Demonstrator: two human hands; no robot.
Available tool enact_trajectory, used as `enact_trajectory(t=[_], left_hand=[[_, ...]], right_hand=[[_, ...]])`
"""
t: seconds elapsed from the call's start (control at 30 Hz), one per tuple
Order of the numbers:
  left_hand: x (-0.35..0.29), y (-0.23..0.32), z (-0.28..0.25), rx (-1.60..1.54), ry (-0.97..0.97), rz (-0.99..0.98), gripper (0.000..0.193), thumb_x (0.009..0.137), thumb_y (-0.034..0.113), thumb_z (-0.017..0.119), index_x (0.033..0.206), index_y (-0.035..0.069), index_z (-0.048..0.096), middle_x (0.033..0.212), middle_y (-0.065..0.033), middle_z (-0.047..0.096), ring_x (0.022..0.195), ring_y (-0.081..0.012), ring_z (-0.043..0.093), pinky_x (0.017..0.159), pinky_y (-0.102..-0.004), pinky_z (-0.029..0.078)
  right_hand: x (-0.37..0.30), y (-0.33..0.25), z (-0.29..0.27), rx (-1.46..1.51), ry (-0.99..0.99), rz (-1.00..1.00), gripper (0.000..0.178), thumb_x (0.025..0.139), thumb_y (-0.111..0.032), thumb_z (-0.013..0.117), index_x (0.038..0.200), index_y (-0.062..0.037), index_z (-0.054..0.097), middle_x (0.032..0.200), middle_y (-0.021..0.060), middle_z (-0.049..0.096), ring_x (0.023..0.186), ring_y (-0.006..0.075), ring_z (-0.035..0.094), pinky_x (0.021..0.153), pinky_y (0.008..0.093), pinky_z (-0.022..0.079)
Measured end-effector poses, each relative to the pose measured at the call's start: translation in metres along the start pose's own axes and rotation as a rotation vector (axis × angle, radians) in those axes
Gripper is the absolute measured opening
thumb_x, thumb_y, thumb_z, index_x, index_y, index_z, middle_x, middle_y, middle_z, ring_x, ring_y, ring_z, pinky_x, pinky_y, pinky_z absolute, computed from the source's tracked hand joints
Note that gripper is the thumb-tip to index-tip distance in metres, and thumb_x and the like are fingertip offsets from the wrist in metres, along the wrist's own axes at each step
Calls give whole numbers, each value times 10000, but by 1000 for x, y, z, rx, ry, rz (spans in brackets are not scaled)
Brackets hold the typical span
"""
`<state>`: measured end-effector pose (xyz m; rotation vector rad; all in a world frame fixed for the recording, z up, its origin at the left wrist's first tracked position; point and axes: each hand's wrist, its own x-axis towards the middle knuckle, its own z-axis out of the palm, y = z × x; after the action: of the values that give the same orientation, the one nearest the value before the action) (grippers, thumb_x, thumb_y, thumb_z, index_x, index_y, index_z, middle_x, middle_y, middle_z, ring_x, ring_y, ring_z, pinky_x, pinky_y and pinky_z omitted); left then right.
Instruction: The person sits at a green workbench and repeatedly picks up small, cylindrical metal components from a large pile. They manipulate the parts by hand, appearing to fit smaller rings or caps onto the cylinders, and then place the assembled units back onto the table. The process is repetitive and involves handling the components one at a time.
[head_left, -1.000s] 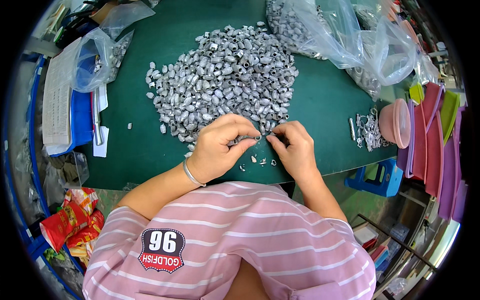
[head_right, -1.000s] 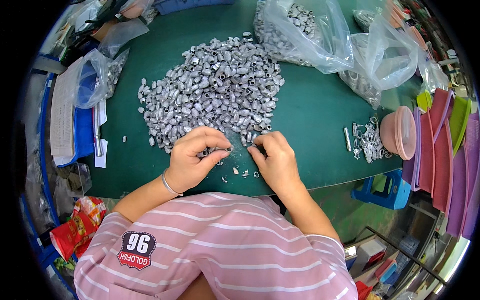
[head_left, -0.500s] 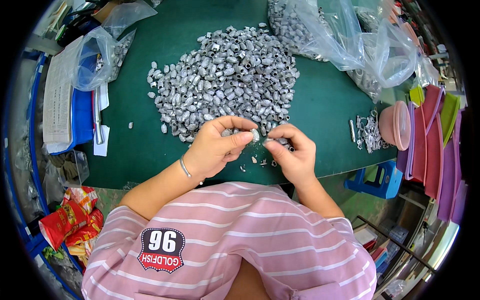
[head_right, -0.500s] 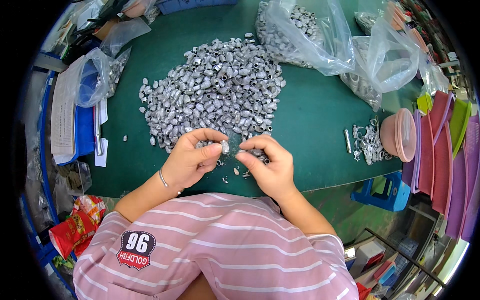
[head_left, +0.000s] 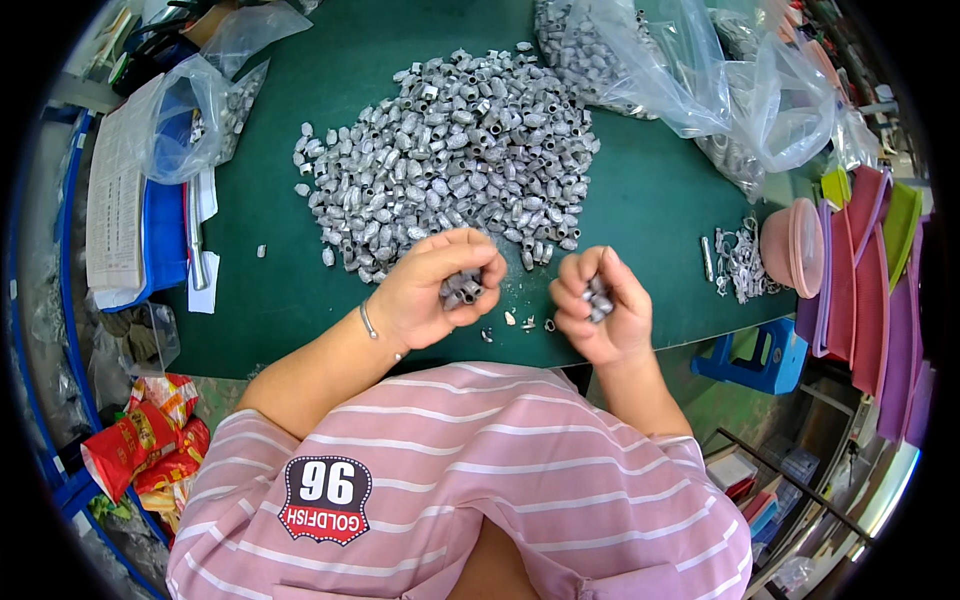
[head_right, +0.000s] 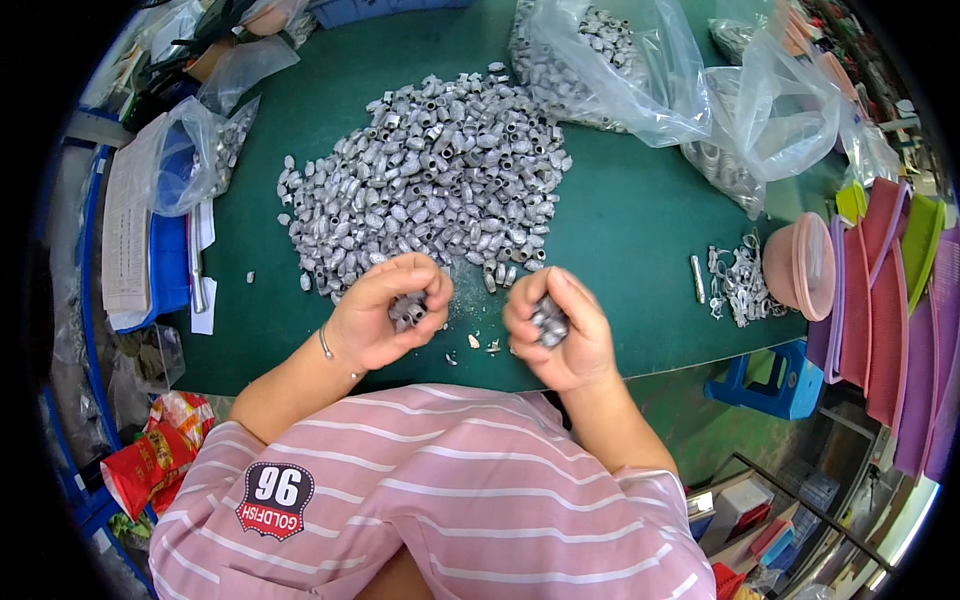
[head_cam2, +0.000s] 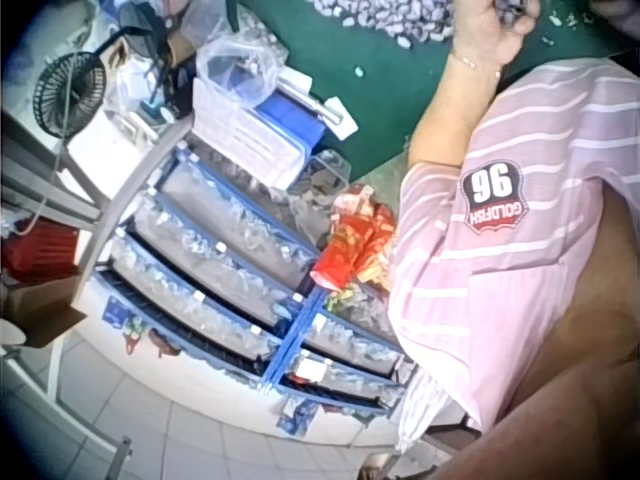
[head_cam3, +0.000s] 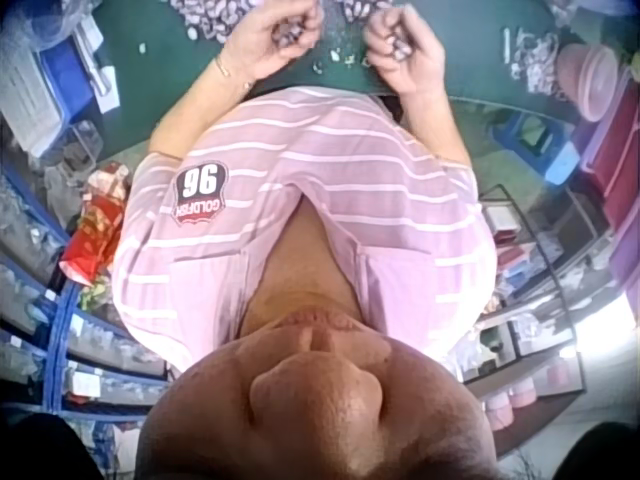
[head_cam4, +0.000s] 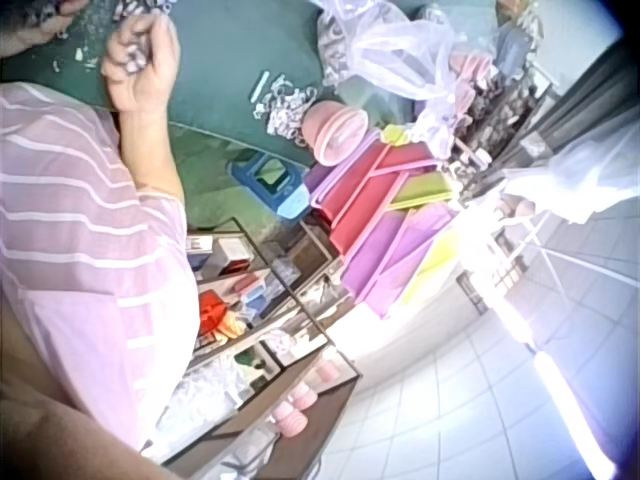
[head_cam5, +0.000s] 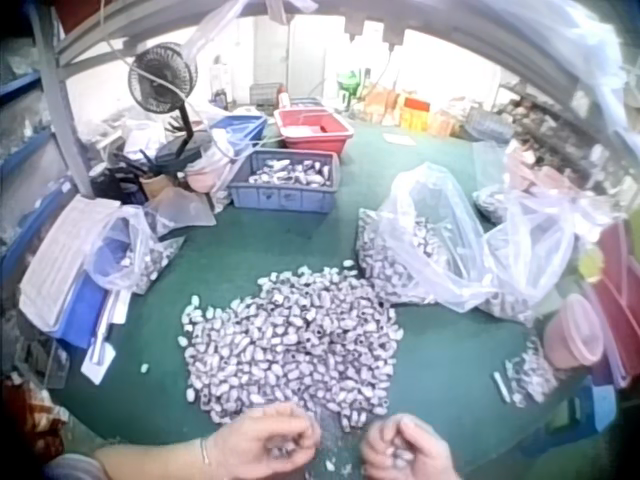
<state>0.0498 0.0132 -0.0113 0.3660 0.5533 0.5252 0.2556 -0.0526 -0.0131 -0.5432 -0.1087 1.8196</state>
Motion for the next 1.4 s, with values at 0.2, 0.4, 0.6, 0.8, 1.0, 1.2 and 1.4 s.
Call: enact_trajectory(t=[0.2, 0.4, 0.6, 0.8, 1.0, 1.2, 1.4], left_hand=[[21, -2, -1, 1440, 10, 879, 111, 762, 56, 639, 869, 36, 617, 680, -74, 564, 571, -174, 548, 440, -254, 408], [31, -18, 10, 1984, 17, 836, 166, 725, 52, 555, 876, 66, 623, 701, -66, 512, 601, -239, 590, 511, -331, 487], [33, -17, 13, 2022, 61, 837, 125, 728, 52, 546, 837, 56, 607, 706, -71, 514, 601, -247, 590, 512, -337, 484], [29, -12, 8, 1814, 25, 827, 132, 710, 39, 639, 838, 45, 610, 756, -80, 543, 582, -237, 569, 507, -308, 477], [10, -9, 18, 1004, 22, 478, 101, 793, 50, 658, 863, 6, 601, 858, -71, 561, 574, -127, 545, 460, -233, 429], [4, -15, 14, 393, -32, 272, 120, 819, 73, 647, 900, 18, 578, 899, -90, 549, 563, -123, 543, 433, -193, 363], [2, -17, 7, 34, -75, 153, 140, 832, 126, 647, 908, 43, 563, 940, -108, 557, 565, -119, 511, 442, -185, 338]], right_hand=[[7, -22, -6, -1547, 196, -481, 106, 811, -79, 633, 908, -37, 647, 680, 44, 539, 570, 148, 530, 448, 266, 395], [16, -4, -10, -2080, 92, -728, 172, 737, -59, 652, 908, -78, 659, 693, 71, 533, 637, 257, 573, 562, 356, 473], [14, -8, -12, -2185, 42, -780, 161, 722, -58, 659, 881, -78, 651, 696, 63, 532, 646, 248, 571, 563, 350, 476], [10, -11, -15, -1803, 42, -614, 157, 720, -39, 675, 875, -45, 655, 724, 63, 566, 642, 195, 554, 553, 293, 441], [3, -16, -6, -1379, -62, -543, 158, 730, -20, 680, 884, 6, 660, 757, 59, 590, 697, 139, 541, 620, 245, 415], [3, -10, 0, -1191, -120, -500, 160, 737, -25, 685, 890, 16, 657, 819, 81, 599, 730, 150, 545, 662, 262, 427], [4, -1, 7, -778, -80, -256, 154, 777, -47, 675, 909, 18, 629, 905, 73, 574, 653, 99, 523, 556, 214, 423]])
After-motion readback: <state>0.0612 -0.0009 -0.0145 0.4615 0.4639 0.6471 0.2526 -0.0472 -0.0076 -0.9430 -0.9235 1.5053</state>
